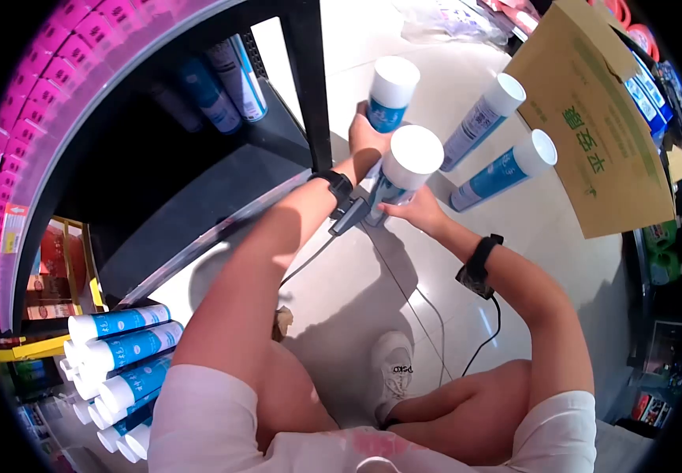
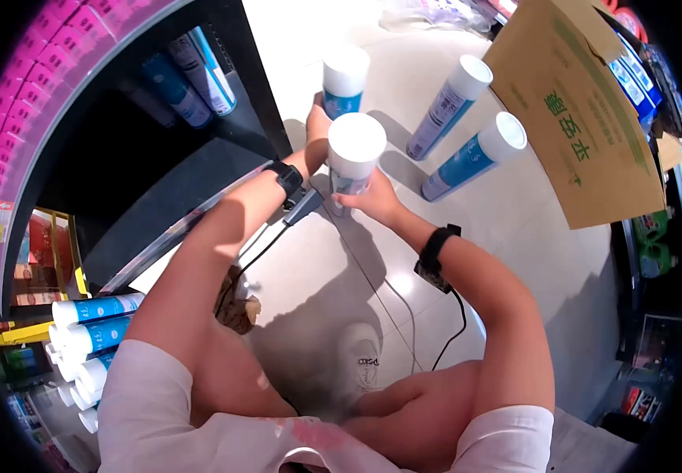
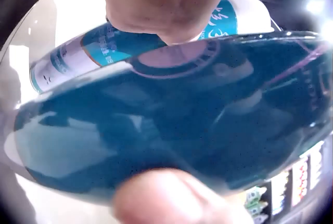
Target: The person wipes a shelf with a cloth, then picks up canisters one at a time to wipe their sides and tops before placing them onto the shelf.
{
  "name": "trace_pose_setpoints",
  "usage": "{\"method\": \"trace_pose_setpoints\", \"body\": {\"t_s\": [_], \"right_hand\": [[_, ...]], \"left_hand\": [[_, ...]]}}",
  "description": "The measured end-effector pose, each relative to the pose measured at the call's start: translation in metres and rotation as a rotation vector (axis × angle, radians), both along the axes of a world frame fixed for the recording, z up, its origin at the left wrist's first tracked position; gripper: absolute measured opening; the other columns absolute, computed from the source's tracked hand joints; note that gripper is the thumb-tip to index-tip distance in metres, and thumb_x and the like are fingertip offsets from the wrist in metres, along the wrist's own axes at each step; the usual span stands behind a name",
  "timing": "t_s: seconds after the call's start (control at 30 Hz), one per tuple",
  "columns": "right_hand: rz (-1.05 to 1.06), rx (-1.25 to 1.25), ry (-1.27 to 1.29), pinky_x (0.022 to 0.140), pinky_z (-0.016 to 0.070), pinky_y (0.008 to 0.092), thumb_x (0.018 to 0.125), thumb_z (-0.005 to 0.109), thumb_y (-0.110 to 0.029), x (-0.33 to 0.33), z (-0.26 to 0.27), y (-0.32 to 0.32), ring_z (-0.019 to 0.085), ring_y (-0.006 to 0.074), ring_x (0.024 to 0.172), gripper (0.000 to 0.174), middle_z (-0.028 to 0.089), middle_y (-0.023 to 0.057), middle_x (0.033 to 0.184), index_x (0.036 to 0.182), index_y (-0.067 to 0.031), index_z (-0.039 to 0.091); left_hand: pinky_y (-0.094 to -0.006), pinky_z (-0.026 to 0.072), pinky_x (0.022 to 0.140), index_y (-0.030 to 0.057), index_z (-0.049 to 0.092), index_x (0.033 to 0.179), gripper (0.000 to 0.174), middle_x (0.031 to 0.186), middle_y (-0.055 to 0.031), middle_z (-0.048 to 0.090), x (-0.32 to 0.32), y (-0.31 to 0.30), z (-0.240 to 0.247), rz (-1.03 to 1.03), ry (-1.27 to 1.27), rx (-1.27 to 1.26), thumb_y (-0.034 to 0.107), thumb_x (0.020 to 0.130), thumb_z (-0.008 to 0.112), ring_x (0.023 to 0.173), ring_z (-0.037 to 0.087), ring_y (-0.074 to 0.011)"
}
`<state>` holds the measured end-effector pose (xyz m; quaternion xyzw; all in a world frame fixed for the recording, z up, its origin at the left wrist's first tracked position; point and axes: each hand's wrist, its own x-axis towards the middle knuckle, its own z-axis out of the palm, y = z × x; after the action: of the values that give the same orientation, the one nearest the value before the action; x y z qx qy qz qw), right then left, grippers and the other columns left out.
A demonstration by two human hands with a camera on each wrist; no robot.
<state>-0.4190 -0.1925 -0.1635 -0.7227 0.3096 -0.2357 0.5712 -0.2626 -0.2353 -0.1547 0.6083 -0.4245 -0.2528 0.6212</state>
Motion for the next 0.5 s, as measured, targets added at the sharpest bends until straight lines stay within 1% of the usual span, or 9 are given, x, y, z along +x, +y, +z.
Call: {"method": "trace_pose_setpoints", "body": {"t_s": [0.07,0.1,0.17,0.2,0.27,0.33,0.37,0.4,0.5], "right_hand": [[0.016,-0.019,0.104,0.086,0.0425,0.0321,0.063,0.077,-0.019,-0.004,0.007,0.002,0.054,0.0183,0.099,0.062,0.057,0.0093,0.107,0.115,-0.0018,0.048],[-0.024,-0.093,-0.001,0.085,0.0432,0.0318,0.063,0.077,-0.020,-0.005,0.001,0.005,0.055,0.0187,0.098,0.061,0.058,0.0093,0.105,0.114,-0.0021,0.049],[-0.028,-0.111,-0.003,0.087,0.0428,0.0326,0.061,0.079,-0.018,-0.016,-0.003,0.008,0.054,0.0193,0.099,0.064,0.058,0.0099,0.106,0.115,-0.0010,0.048],[-0.035,-0.091,-0.039,0.087,0.0426,0.0330,0.059,0.080,-0.017,-0.021,-0.005,0.013,0.054,0.0195,0.100,0.065,0.057,0.0100,0.107,0.114,-0.0003,0.048],[-0.049,-0.068,0.052,0.089,0.0416,0.0335,0.058,0.081,-0.016,-0.033,0.001,0.025,0.052,0.0195,0.103,0.068,0.056,0.0100,0.109,0.115,0.0007,0.047],[-0.042,-0.146,0.048,0.088,0.0421,0.0328,0.058,0.081,-0.016,-0.038,0.016,0.033,0.053,0.0199,0.101,0.067,0.056,0.0096,0.107,0.113,0.0010,0.048],[-0.029,-0.202,0.021,0.087,0.0425,0.0325,0.057,0.081,-0.016,-0.040,0.024,0.036,0.053,0.0197,0.100,0.067,0.056,0.0098,0.106,0.113,0.0011,0.048],[-0.012,-0.258,-0.004,0.087,0.0428,0.0323,0.057,0.081,-0.016,-0.040,0.033,0.038,0.054,0.0194,0.099,0.066,0.057,0.0100,0.105,0.113,0.0011,0.049],[0.124,-0.049,0.158,0.086,0.0431,0.0318,0.056,0.080,-0.014,-0.030,0.076,0.037,0.052,0.0193,0.102,0.073,0.055,0.0117,0.108,0.117,0.0018,0.044]], "left_hand": [[-0.0344,0.0477,0.076,0.0010,0.046,0.105,0.066,0.095,-0.0166,0.061,0.003,-0.001,-0.012,-0.066,-0.058,-0.089,0.022,0.054,0.082,0.086,0.061,-0.0271],[-0.0350,0.0470,0.078,0.0020,0.046,0.105,0.065,0.095,-0.0163,0.060,0.002,0.005,-0.014,-0.086,-0.061,-0.081,0.020,0.054,0.081,0.089,0.060,-0.0275],[-0.0347,0.0459,0.081,0.0022,0.044,0.109,0.068,0.099,-0.0160,0.059,0.007,0.022,-0.021,-0.163,-0.061,-0.136,0.018,0.054,0.081,0.095,0.057,-0.0255],[-0.0342,0.0456,0.082,0.0019,0.044,0.110,0.069,0.100,-0.0161,0.058,0.011,0.038,-0.014,-0.228,-0.031,-0.162,0.017,0.054,0.081,0.097,0.057,-0.0247],[-0.0338,0.0438,0.088,-0.0003,0.040,0.118,0.077,0.107,-0.0148,0.056,0.021,0.067,-0.003,-0.269,-0.110,-0.045,0.016,0.055,0.081,0.102,0.054,-0.0235],[-0.0338,0.0428,0.089,-0.0010,0.039,0.120,0.080,0.111,-0.0148,0.055,0.035,0.093,0.015,-0.408,-0.079,-0.051,0.016,0.055,0.081,0.106,0.052,-0.0224],[-0.0337,0.0421,0.090,-0.0012,0.041,0.120,0.078,0.114,-0.0150,0.053,0.044,0.107,0.030,-0.456,-0.165,0.003,0.014,0.055,0.081,0.108,0.050,-0.0212],[-0.0339,0.0421,0.090,-0.0015,0.043,0.117,0.072,0.111,-0.0148,0.055,0.050,0.119,0.038,-0.558,-0.010,-0.027,0.014,0.057,0.080,0.106,0.052,-0.0220],[-0.0373,0.0418,0.092,-0.0030,0.044,0.116,0.065,0.106,-0.0137,0.056,0.068,0.156,0.070,-0.544,-0.085,-0.094,0.012,0.062,0.077,0.105,0.052,-0.0239]]}}
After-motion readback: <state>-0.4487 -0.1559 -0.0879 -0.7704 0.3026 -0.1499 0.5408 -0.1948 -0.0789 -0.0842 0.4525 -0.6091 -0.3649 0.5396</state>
